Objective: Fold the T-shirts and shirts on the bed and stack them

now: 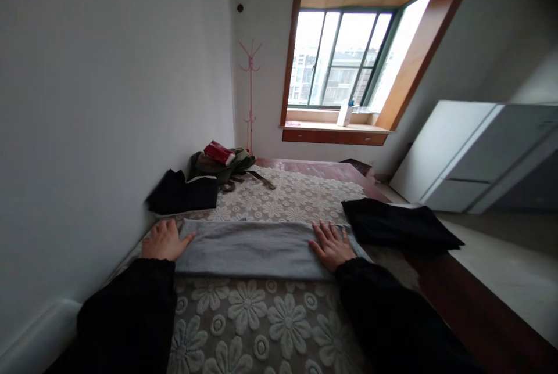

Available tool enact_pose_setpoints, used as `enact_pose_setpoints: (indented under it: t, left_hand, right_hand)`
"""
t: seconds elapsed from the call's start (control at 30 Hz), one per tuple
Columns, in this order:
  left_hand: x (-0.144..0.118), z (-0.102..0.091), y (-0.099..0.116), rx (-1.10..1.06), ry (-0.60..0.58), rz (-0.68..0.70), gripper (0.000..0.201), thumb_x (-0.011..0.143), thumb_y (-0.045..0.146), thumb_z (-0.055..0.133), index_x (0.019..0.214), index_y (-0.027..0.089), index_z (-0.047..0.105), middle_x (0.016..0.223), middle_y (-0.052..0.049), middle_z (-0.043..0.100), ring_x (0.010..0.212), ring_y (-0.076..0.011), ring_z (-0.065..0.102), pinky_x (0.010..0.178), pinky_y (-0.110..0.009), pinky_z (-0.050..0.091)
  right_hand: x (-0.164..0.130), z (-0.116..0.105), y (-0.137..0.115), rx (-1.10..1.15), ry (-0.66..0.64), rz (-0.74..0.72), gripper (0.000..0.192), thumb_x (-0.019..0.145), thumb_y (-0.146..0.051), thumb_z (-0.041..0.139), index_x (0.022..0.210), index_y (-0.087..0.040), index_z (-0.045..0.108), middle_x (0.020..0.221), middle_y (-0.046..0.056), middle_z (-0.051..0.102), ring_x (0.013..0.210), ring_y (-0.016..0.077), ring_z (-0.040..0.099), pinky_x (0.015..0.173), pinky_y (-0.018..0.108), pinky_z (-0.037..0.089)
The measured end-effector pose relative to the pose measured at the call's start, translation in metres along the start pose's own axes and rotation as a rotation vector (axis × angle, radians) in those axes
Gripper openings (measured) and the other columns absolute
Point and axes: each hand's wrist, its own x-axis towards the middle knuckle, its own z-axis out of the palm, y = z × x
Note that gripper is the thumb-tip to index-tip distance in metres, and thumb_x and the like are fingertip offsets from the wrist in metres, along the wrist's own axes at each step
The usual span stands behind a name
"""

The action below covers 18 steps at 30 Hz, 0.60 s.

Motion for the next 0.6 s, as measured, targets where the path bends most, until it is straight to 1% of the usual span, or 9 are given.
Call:
enact_pose_setpoints:
  t: [0.1,0.17,0.23,0.33,0.47,0.53,0.6]
  left_hand:
    - [0.005,-0.006,-0.010,-0.004,-0.122,-0.030,0.088,0.090,0.074,0.047,0.132,-0.002,0.062,0.134,-0.037,0.061,0.127,-0.0524,0.060,0.104,-0.060,0.050]
    - [0.009,-0.006,-0.012,-0.010,-0.182,-0.036,0.090,0.087,0.077,0.049,0.131,0.001,0.064,0.133,-0.036,0.063,0.125,-0.0520,0.062,0.103,-0.058,0.050]
    - [0.013,-0.005,-0.015,-0.021,-0.220,-0.047,0.089,0.084,0.080,0.052,0.129,0.003,0.066,0.133,-0.035,0.064,0.125,-0.0516,0.062,0.101,-0.056,0.051]
    - [0.020,-0.003,-0.023,-0.059,-0.255,-0.046,0.086,0.079,0.083,0.056,0.118,0.008,0.071,0.131,-0.033,0.067,0.123,-0.0486,0.064,0.099,-0.050,0.052]
    - [0.030,-0.001,-0.034,-0.146,-0.285,0.004,0.076,0.076,0.082,0.059,0.098,0.011,0.073,0.114,-0.027,0.073,0.112,-0.0436,0.069,0.092,-0.043,0.054]
    - [0.034,0.000,-0.036,-0.209,-0.296,0.039,0.068,0.077,0.077,0.061,0.096,0.012,0.073,0.111,-0.023,0.075,0.111,-0.0400,0.070,0.092,-0.040,0.054]
    - [0.037,0.000,-0.036,-0.274,-0.293,0.058,0.063,0.078,0.071,0.062,0.100,0.013,0.073,0.117,-0.020,0.075,0.115,-0.0372,0.069,0.096,-0.037,0.053]
  right_hand:
    - [-0.004,-0.010,-0.003,-0.002,-0.008,-0.002,0.069,0.110,-0.055,0.024,0.172,-0.024,0.029,0.178,0.003,0.020,0.165,0.0328,0.013,0.131,0.063,0.008]
    - [-0.004,-0.010,-0.004,0.000,-0.009,-0.004,0.069,0.110,-0.054,0.023,0.172,-0.024,0.029,0.178,0.004,0.019,0.164,0.0336,0.012,0.131,0.064,0.008]
    - [-0.003,-0.006,-0.002,0.001,-0.009,-0.004,0.069,0.109,-0.054,0.024,0.171,-0.024,0.030,0.178,0.004,0.020,0.164,0.0338,0.013,0.131,0.064,0.009]
    - [0.002,0.005,0.003,0.009,0.017,-0.011,0.070,0.109,-0.054,0.023,0.171,-0.024,0.031,0.177,0.004,0.021,0.164,0.0337,0.014,0.130,0.065,0.010]
    - [0.007,0.016,0.008,0.037,0.067,-0.035,0.071,0.108,-0.055,0.023,0.170,-0.024,0.033,0.176,0.006,0.025,0.163,0.0354,0.016,0.129,0.067,0.013]
    - [0.007,0.015,0.008,0.041,0.063,-0.033,0.071,0.108,-0.055,0.023,0.170,-0.024,0.033,0.176,0.006,0.025,0.163,0.0358,0.015,0.129,0.067,0.013]
    - [0.006,0.012,0.006,0.041,0.046,-0.027,0.070,0.108,-0.054,0.023,0.170,-0.023,0.033,0.176,0.006,0.024,0.163,0.0355,0.014,0.129,0.067,0.012]
